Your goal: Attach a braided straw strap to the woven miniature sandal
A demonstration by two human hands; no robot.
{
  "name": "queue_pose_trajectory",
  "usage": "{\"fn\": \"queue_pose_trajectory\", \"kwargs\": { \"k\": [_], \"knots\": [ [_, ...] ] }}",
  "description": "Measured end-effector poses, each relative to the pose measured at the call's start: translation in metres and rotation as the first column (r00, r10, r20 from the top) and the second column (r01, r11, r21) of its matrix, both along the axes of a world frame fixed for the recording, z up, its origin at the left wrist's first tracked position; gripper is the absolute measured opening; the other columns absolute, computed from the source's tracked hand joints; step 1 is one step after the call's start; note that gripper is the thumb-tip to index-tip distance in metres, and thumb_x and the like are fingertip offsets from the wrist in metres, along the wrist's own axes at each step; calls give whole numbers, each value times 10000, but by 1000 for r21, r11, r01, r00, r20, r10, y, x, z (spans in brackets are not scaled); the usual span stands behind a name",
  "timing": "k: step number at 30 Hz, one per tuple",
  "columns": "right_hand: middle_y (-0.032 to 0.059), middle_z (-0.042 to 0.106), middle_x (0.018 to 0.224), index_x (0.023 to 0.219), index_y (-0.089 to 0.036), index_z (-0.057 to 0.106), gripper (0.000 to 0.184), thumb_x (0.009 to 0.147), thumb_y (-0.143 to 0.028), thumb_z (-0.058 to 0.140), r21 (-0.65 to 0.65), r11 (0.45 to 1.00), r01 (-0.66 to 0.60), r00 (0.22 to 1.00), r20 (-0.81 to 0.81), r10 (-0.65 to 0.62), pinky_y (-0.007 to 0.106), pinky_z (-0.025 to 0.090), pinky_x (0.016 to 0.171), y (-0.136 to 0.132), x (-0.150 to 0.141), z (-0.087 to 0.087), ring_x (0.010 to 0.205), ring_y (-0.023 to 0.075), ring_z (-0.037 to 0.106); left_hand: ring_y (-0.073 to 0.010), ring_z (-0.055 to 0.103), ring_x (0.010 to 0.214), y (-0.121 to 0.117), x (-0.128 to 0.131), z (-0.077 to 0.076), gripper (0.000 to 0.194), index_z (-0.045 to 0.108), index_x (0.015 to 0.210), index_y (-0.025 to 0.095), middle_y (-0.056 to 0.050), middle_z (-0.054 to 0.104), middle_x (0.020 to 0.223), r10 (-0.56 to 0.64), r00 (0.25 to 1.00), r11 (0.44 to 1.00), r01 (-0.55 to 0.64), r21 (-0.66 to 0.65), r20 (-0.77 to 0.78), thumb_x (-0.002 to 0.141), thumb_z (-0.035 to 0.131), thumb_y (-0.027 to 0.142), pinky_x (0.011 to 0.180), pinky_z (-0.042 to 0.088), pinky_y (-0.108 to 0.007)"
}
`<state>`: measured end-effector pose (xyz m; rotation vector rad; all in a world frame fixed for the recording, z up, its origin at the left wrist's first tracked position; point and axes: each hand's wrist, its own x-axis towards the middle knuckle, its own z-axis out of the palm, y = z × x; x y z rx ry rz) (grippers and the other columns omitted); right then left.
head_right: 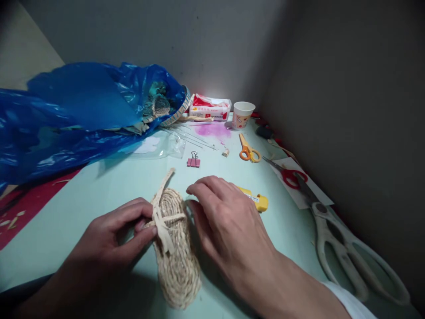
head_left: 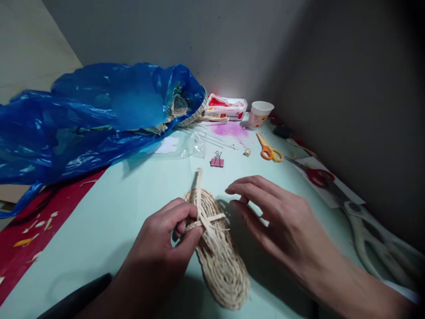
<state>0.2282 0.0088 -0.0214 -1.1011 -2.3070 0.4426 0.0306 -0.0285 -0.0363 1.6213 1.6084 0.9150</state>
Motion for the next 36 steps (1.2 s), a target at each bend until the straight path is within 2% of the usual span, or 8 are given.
{"fn": "queue_pose_trajectory", "kwargs": {
  "k": [5, 8, 10, 14, 22, 26, 33, 36],
  "knots": [
    [-14, 693, 982, 1027, -250, 648, 129, 979, -244, 528, -337, 937, -91, 992, -109, 57, 271, 459, 770, -5, -8, 2, 889, 142, 628, -135, 468, 575, -1, 3, -2, 98, 610, 670, 222, 37, 480, 646, 8, 999, 997, -4, 72, -43, 765, 597, 198, 591, 360, -255],
    [-18, 700, 998, 1046, -246, 644, 133, 978, -245, 530, -412, 903, -125, 989, -129, 78, 276, 455, 785, -7, -11, 1, 914, 147, 628, -135, 471, 589, -1, 2, -1, 57, 621, 703, 220, 37, 486, 653, 3, 1000, 997, -1, 72, -30, 754, 613, 195, 597, 368, -252],
    [-6, 699, 984, 1047, -228, 637, 137, 979, -228, 517, -401, 906, -134, 988, -130, 88, 285, 455, 778, -8, -12, -1, 893, 152, 626, -141, 464, 603, -1, 1, 2, 23, 636, 751, 221, 38, 482, 650, -2, 999, 1000, 3, -20, 47, 761, 628, 240, 599, 371, -255],
    [9, 697, 979, 1059, -227, 626, 148, 998, -231, 491, -336, 926, -170, 980, -156, 123, 282, 462, 765, -8, -12, -5, 859, 151, 626, -156, 498, 656, 2, 0, 9, 175, 656, 759, 205, 13, 554, 685, 49, 973, 975, 2, -221, 227, 789, 646, 377, 618, 378, -267],
    [32, 692, 914, 988, -218, 633, 200, 992, -151, 445, -241, 943, -229, 959, -220, 177, 260, 463, 699, -9, -15, -12, 776, 148, 622, -164, 586, 742, 7, 1, 8, 154, 664, 754, 180, 14, 602, 707, 196, 785, 952, -9, -305, 588, 774, 719, 323, 700, 443, -262],
    [31, 637, 822, 890, -190, 627, 226, 948, -79, 439, -178, 954, -241, 958, -203, 205, 240, 432, 647, -9, -15, -9, 730, 142, 577, -150, 565, 714, 6, 1, 8, 152, 665, 783, 168, -4, 635, 728, 190, 759, 950, 19, -312, 623, 800, 693, 317, 669, 425, -255],
    [34, 588, 844, 951, -177, 629, 203, 919, -72, 458, -152, 963, -221, 974, -87, 210, 245, 402, 632, -13, -15, -11, 741, 151, 527, -132, 506, 685, 7, 5, 13, 203, 616, 781, 177, 23, 576, 716, 116, 872, 967, 10, -256, 475, 808, 696, 362, 640, 388, -241],
    [40, 586, 854, 964, -164, 635, 225, 916, -59, 442, -141, 967, -213, 977, -45, 208, 256, 389, 636, -13, -15, -13, 752, 156, 511, -130, 507, 698, 7, 5, 13, 190, 609, 772, 172, 23, 578, 731, 108, 867, 968, 20, -251, 486, 822, 688, 337, 660, 401, -238]
  ]
}}
